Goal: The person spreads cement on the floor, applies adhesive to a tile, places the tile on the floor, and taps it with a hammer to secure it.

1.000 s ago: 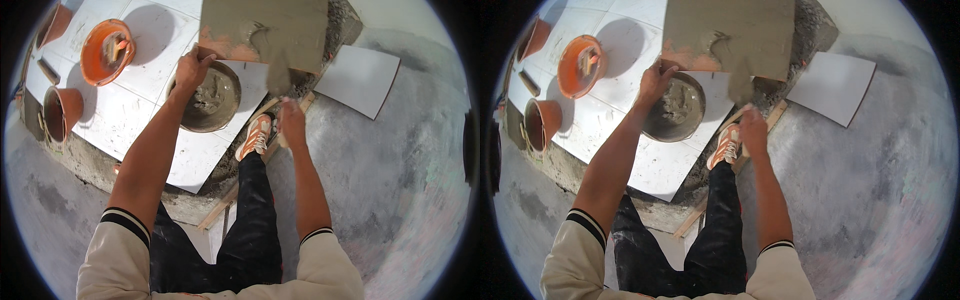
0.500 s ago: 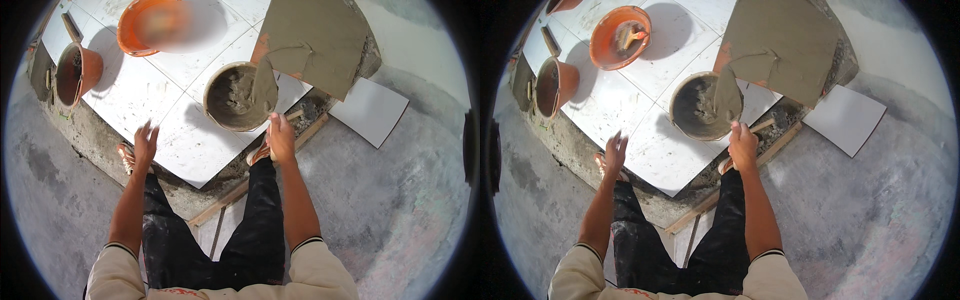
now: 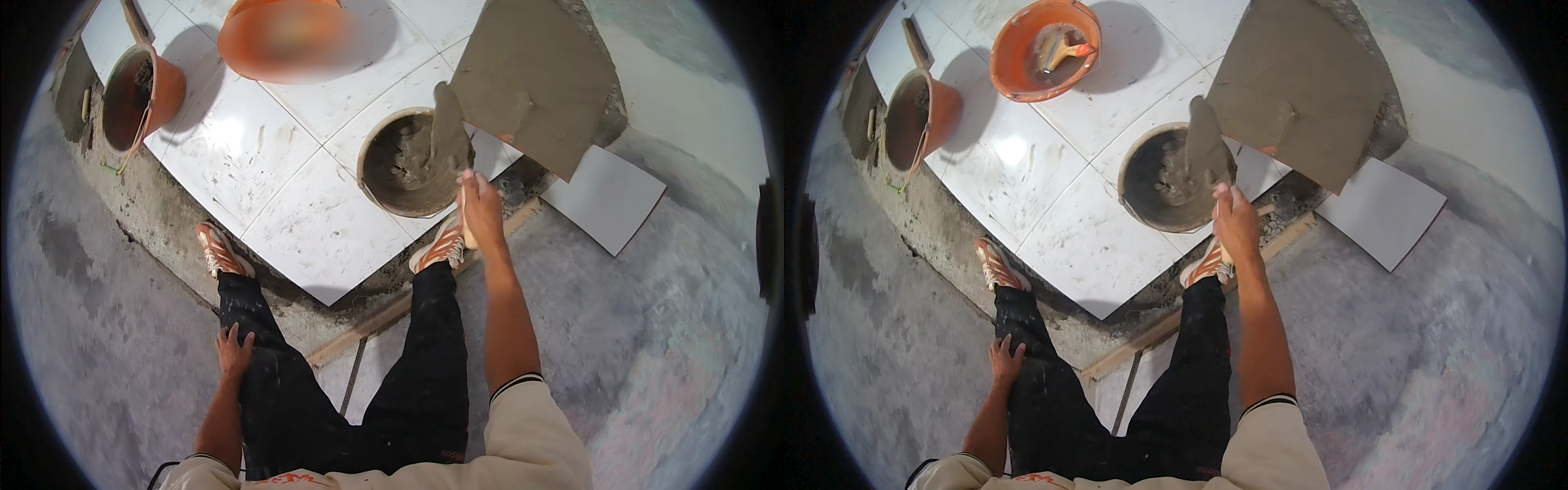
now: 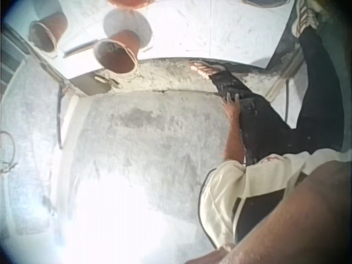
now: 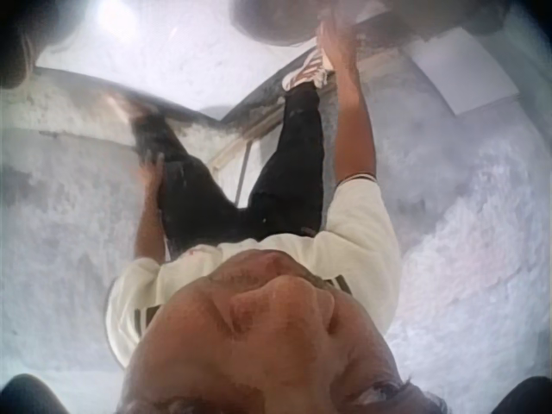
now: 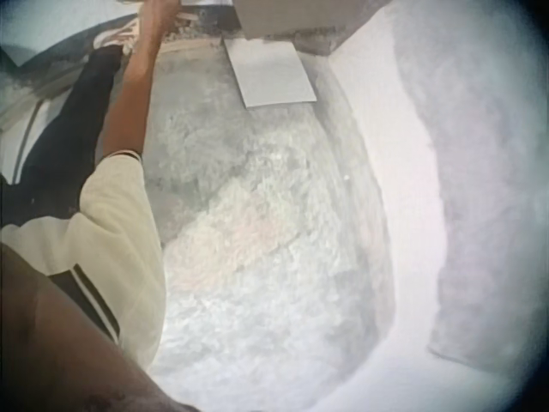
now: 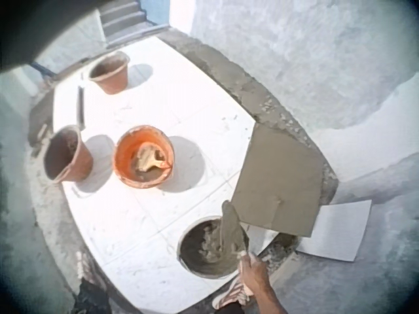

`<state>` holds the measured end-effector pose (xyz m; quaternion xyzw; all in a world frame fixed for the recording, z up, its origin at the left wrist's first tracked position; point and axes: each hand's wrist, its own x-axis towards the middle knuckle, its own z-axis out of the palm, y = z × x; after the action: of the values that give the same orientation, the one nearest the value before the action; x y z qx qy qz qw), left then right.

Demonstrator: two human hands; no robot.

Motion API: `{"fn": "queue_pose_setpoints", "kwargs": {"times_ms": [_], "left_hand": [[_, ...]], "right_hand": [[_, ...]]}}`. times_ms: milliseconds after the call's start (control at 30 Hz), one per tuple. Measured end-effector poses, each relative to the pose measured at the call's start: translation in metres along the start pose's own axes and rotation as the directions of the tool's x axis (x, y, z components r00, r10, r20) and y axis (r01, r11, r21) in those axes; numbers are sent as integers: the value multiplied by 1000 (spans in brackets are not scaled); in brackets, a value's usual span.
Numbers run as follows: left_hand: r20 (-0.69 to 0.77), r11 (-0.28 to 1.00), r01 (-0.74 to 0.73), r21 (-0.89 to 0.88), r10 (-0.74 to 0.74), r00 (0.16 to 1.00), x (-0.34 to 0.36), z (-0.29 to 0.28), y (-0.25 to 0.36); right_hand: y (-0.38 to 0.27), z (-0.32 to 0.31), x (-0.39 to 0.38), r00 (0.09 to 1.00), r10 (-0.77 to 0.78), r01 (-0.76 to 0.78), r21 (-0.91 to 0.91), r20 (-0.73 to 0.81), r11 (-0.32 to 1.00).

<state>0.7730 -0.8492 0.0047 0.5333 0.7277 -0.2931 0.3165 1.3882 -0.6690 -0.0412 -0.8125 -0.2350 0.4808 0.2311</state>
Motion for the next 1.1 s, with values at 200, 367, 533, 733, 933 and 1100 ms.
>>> {"fn": "queue_pose_setpoints", "kwargs": {"times_ms": [200, 367, 533, 733, 933, 1100], "left_hand": [[30, 998, 55, 16, -55, 998, 2, -2, 2], [10, 998, 51, 27, -51, 999, 1, -2, 8], [14, 998, 54, 43, -55, 998, 3, -5, 10], [-7, 998, 40, 48, -39, 999, 3, 0, 6], [14, 996, 75, 40, -75, 997, 3, 0, 5], [-10, 998, 68, 10, -68, 998, 1, -1, 4]], "right_hand": [[51, -8, -23, 952, 201, -60, 502, -231, 863], [77, 36, 1, 935, 32, 20, 144, -354, 989], [65, 47, -41, 962, 68, 12, 289, -265, 957], [22, -18, -26, 953, 251, -97, 618, -167, 780], [11, 37, -10, 982, 139, -106, 241, -125, 965], [19, 82, -22, 969, -114, 48, -288, -218, 956]]}}
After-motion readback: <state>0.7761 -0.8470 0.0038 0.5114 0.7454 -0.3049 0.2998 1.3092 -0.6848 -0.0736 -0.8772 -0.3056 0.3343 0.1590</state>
